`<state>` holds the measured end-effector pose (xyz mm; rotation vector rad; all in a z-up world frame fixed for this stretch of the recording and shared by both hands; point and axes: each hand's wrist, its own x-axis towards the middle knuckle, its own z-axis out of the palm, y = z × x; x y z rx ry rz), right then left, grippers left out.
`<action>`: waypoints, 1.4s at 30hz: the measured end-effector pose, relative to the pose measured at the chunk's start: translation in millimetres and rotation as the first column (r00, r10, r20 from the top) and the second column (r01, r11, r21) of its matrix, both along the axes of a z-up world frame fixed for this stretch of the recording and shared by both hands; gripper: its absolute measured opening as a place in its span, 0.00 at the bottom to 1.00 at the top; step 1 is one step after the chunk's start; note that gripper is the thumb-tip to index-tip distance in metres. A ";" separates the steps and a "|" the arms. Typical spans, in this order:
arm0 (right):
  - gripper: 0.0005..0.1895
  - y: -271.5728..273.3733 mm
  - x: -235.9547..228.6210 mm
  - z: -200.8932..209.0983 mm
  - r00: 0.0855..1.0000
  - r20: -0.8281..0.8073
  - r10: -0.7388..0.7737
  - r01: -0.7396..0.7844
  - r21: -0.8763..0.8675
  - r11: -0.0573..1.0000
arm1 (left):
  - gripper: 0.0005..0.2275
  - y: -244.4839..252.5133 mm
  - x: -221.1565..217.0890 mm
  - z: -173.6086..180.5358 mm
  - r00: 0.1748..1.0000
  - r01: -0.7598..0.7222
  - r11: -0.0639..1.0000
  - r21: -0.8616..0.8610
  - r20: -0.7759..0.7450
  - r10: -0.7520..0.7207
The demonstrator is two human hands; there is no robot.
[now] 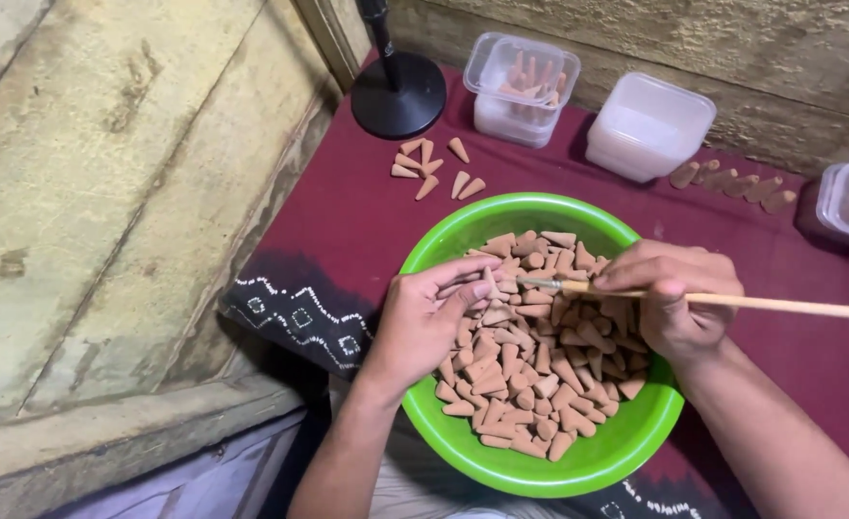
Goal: The person is using a small paintbrush to clean or finish individual incense cones, picking them up one by one from a green bowl.
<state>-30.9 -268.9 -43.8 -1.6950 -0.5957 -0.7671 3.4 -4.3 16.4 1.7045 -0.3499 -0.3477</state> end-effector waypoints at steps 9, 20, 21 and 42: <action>0.30 15.1 2.3 29.9 0.995 -0.053 0.083 -0.084 -0.006 0.996 | 0.17 -0.6 -2.9 -2.9 0.997 -0.001 0.987 -0.163 -0.082 -0.012; 0.29 20.1 0.6 36.5 0.991 -0.080 0.111 -0.114 -0.024 0.993 | 0.17 0.4 -2.5 -17.3 0.998 -0.019 0.981 -0.193 -0.066 0.006; 0.29 22.7 1.6 41.5 0.990 -0.092 0.103 -0.106 -0.028 0.994 | 0.17 0.2 -2.0 -19.1 0.997 -0.018 0.979 -0.205 -0.074 0.003; 0.27 15.7 2.3 24.9 0.991 -0.111 0.074 -0.083 -0.084 0.993 | 0.14 -1.5 -2.2 -18.0 0.998 0.004 0.975 -0.220 -0.066 -0.019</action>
